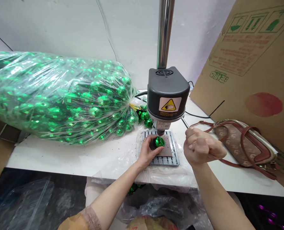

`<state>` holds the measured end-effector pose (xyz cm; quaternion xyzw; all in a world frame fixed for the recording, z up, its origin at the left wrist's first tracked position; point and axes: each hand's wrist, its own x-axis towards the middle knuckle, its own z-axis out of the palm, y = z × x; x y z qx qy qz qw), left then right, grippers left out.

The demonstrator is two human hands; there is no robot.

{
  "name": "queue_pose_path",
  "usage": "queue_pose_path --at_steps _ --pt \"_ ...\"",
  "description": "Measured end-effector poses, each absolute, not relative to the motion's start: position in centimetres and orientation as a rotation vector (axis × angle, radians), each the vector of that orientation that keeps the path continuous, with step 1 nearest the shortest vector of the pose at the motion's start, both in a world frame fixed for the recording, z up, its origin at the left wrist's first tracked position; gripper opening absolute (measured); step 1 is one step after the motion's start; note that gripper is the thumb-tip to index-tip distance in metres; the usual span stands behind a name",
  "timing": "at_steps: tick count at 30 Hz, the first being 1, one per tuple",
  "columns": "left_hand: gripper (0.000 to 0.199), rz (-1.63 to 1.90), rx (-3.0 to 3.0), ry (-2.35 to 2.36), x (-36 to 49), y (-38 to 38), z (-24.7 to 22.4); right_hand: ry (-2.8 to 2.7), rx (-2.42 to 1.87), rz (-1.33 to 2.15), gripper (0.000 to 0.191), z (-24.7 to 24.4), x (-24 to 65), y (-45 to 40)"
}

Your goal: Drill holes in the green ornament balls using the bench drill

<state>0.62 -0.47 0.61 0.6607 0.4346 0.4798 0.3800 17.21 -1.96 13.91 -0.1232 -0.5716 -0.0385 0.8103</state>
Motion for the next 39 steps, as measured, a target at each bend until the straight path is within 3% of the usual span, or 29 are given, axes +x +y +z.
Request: queue_pose_path --at_steps 10,19,21,27,34,39 --pt "0.045 1.27 1.604 1.154 1.0 -0.7 0.3 -0.976 -0.809 0.37 0.046 23.2 17.1 -0.5" --pt "0.037 1.405 1.863 1.149 -2.2 -7.2 0.9 -0.955 -0.838 0.41 0.045 24.1 17.4 0.4" --pt "0.039 1.216 2.0 1.076 -4.5 -10.4 -0.1 -0.954 -0.828 0.394 0.044 24.0 17.5 0.4" --pt "0.042 0.104 2.24 0.798 -11.2 -18.1 -6.0 -0.949 -0.817 0.374 0.044 23.8 17.3 0.4" --pt "0.069 -0.455 2.075 1.407 -10.9 -18.2 -10.1 -0.931 -0.799 0.364 0.045 23.9 17.2 0.3" --pt "0.074 -0.49 2.004 1.211 -9.6 -17.8 -11.6 -0.934 -0.788 0.369 0.043 23.8 17.2 0.4"
